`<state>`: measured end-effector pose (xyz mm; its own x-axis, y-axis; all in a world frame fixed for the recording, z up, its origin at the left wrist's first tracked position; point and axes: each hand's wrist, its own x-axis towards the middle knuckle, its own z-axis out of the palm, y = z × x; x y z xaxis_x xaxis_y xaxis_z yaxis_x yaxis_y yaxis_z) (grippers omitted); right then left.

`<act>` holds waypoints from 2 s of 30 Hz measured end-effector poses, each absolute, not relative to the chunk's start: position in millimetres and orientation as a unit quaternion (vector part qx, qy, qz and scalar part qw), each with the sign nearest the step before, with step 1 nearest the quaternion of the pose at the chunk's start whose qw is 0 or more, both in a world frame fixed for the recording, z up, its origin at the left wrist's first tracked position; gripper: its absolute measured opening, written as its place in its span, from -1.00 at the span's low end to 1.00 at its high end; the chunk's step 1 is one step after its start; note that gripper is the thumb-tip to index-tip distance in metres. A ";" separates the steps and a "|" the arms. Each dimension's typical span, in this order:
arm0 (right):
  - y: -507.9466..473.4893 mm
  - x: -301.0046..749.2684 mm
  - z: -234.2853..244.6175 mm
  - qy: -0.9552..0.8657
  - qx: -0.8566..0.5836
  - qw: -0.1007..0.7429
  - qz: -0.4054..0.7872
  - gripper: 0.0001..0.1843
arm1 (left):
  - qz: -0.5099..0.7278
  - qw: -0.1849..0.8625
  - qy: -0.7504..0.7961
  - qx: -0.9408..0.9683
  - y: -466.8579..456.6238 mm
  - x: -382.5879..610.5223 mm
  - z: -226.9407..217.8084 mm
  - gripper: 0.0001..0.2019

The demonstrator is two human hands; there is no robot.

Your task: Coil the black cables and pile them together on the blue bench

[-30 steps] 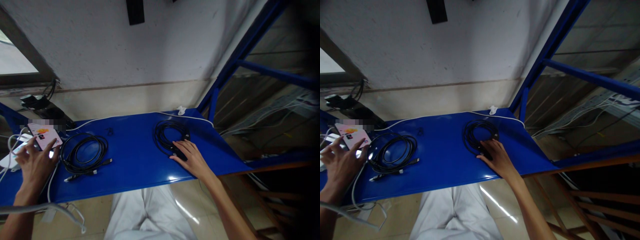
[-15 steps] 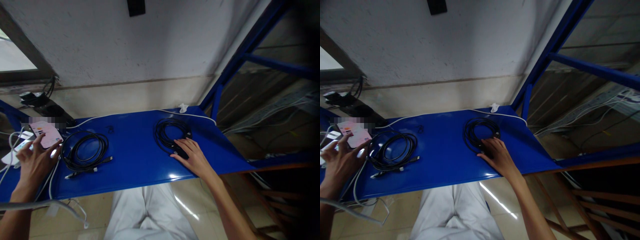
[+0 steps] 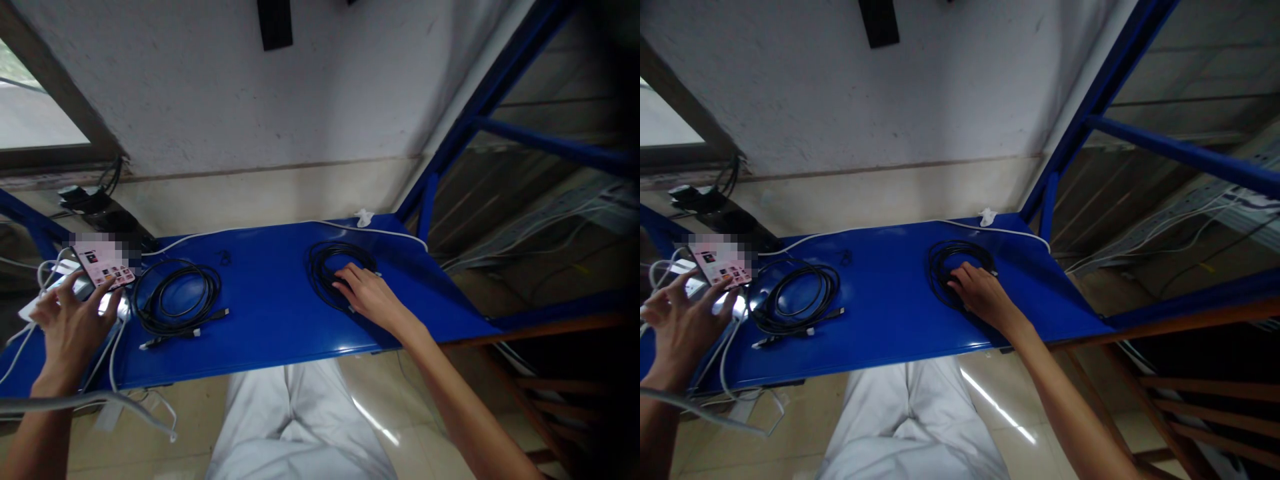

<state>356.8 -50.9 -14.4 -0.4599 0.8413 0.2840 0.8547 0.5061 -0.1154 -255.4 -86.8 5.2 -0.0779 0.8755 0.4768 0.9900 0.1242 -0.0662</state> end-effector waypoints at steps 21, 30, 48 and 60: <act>-52.8 306.4 124.2 -0.798 -0.432 0.340 -0.246 -0.61 | -0.420 0.056 -0.531 -0.733 -128.3 -102.3 9.1 -0.69; -83.2 225.9 94.4 -0.817 -0.328 0.455 -0.136 -0.69 | -0.388 -0.448 -0.427 -0.683 -125.0 26.2 -10.8 -0.16; -88.2 225.0 -8.0 -0.956 -0.252 0.152 -0.020 -0.68 | -0.269 -0.303 -0.421 -0.812 -132.1 -32.3 -27.6 -0.79; -79.9 247.9 -1.6 -0.944 -0.292 0.147 0.034 -0.54 | -0.346 -0.229 -0.437 -0.798 -132.8 -42.3 -37.8 -0.81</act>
